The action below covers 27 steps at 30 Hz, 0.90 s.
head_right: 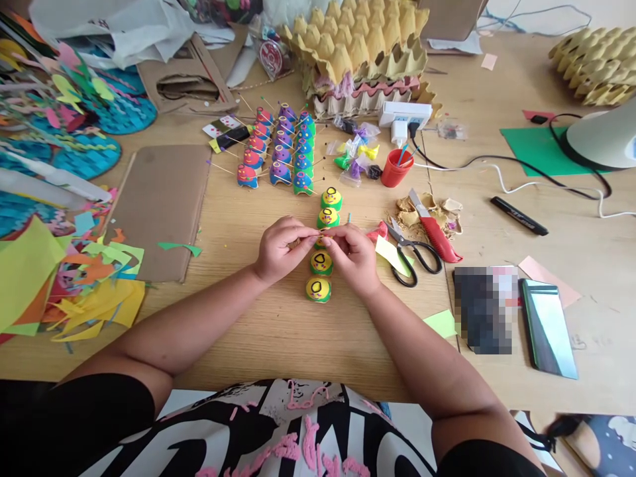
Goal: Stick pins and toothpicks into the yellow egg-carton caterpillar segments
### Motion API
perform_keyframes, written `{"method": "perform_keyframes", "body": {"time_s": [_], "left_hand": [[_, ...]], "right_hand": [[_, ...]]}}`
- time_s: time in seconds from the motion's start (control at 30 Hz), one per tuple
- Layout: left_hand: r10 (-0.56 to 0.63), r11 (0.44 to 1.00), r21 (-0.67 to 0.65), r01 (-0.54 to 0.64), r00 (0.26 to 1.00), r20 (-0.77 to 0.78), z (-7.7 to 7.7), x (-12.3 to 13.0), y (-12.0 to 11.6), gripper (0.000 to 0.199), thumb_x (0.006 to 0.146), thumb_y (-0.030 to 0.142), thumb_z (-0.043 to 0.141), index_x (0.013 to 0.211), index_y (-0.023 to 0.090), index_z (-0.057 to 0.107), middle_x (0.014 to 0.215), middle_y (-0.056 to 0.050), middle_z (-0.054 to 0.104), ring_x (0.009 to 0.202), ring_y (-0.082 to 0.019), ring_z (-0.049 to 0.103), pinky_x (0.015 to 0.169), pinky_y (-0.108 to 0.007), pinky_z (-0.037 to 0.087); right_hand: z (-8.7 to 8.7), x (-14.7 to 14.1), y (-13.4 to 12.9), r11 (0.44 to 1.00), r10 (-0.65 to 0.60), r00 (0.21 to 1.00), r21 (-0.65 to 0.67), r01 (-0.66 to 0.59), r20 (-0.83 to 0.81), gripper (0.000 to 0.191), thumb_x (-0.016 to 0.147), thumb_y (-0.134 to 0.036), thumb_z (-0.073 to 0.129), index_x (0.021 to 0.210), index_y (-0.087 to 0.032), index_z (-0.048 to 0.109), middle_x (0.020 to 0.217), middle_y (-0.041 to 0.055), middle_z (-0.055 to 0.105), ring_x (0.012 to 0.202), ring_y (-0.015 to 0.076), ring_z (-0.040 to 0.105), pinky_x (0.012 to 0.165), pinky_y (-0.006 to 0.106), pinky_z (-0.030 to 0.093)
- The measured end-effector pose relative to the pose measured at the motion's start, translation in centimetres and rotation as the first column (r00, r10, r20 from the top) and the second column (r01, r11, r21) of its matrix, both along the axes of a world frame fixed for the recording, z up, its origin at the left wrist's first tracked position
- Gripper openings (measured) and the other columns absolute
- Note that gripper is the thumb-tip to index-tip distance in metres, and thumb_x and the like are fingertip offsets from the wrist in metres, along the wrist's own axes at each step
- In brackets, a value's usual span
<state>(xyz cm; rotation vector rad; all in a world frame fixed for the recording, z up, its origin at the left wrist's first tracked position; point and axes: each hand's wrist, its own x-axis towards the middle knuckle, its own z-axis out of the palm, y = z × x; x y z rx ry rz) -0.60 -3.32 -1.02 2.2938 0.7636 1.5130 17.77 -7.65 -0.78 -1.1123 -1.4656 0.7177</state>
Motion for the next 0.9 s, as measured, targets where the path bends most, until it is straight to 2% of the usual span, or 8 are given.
{"method": "perform_keyframes", "body": {"time_s": [0.2, 0.37, 0.43, 0.63, 0.77, 0.9], "left_hand": [[0.003, 1.0, -0.012, -0.004, 1.0, -0.018, -0.02, -0.03, 0.05, 0.009, 0.096, 0.023, 0.071, 0.099, 0.018, 0.078, 0.081, -0.002, 0.076, 0.075, -0.012, 0.066, 0.074, -0.027, 0.053], [0.0, 0.999, -0.032, 0.0, 1.0, -0.013, 0.01, 0.01, -0.01, 0.008, 0.096, 0.022, 0.07, 0.095, 0.018, 0.078, 0.081, -0.002, 0.076, 0.075, -0.012, 0.066, 0.073, -0.027, 0.052], [-0.007, 1.0, -0.03, 0.007, 1.0, -0.004, 0.0, 0.05, -0.05, 0.008, 0.096, 0.021, 0.07, 0.095, 0.018, 0.077, 0.082, -0.002, 0.077, 0.075, -0.012, 0.066, 0.073, -0.027, 0.052], [-0.003, 0.999, -0.047, 0.003, 1.0, -0.006, -0.13, 0.09, -0.01, 0.009, 0.096, 0.023, 0.07, 0.095, 0.018, 0.078, 0.08, -0.002, 0.076, 0.074, -0.013, 0.066, 0.072, -0.027, 0.053], [-0.002, 0.998, -0.07, 0.001, 1.0, -0.024, -0.13, 0.05, 0.01, 0.012, 0.097, 0.023, 0.068, 0.1, 0.018, 0.078, 0.083, -0.003, 0.076, 0.078, -0.013, 0.067, 0.074, -0.027, 0.054], [0.019, 0.997, -0.076, -0.021, 1.0, -0.015, -0.01, 0.06, -0.07, 0.012, 0.098, 0.022, 0.067, 0.098, 0.017, 0.078, 0.079, -0.002, 0.074, 0.075, -0.012, 0.065, 0.073, -0.026, 0.052]], "right_hand": [[0.15, -0.22, 0.07, 0.998, -0.054, 0.995, -0.048, 0.05, -0.084, 0.035, 0.091, -0.055, 0.073, 0.081, -0.022, 0.07, 0.07, 0.0005, 0.066, 0.064, 0.0141, 0.055, 0.06, 0.03, 0.046], [0.39, -0.25, 0.12, 0.996, -0.046, 0.992, -0.086, 0.035, -0.121, 0.04, 0.088, -0.062, 0.073, 0.091, -0.023, 0.074, 0.08, 0.003, 0.072, 0.07, 0.0159, 0.061, 0.065, 0.031, 0.05], [0.32, -0.24, 0.1, 0.995, -0.05, 0.993, -0.088, 0.04, -0.112, 0.04, 0.087, -0.063, 0.073, 0.093, -0.023, 0.075, 0.079, 0.0027, 0.071, 0.068, 0.0156, 0.06, 0.062, 0.031, 0.049], [0.21, -0.14, 0.06, 0.997, -0.074, 0.997, -0.027, 0.074, -0.007, 0.039, 0.093, -0.059, 0.069, 0.08, -0.022, 0.07, 0.068, 0.001, 0.065, 0.062, 0.0145, 0.053, 0.06, 0.031, 0.045], [0.2, -0.11, 0.2, 0.996, -0.077, 0.993, -0.052, 0.073, -0.094, 0.037, 0.091, -0.057, 0.073, 0.08, -0.021, 0.071, 0.068, -0.0003, 0.065, 0.061, 0.0128, 0.052, 0.059, 0.029, 0.044], [-0.05, 0.08, 0.16, 0.994, -0.059, 0.986, -0.105, 0.043, -0.155, 0.041, 0.093, -0.061, 0.067, 0.091, -0.022, 0.076, 0.071, -0.0006, 0.062, 0.066, 0.0137, 0.056, 0.067, 0.031, 0.051]]}}
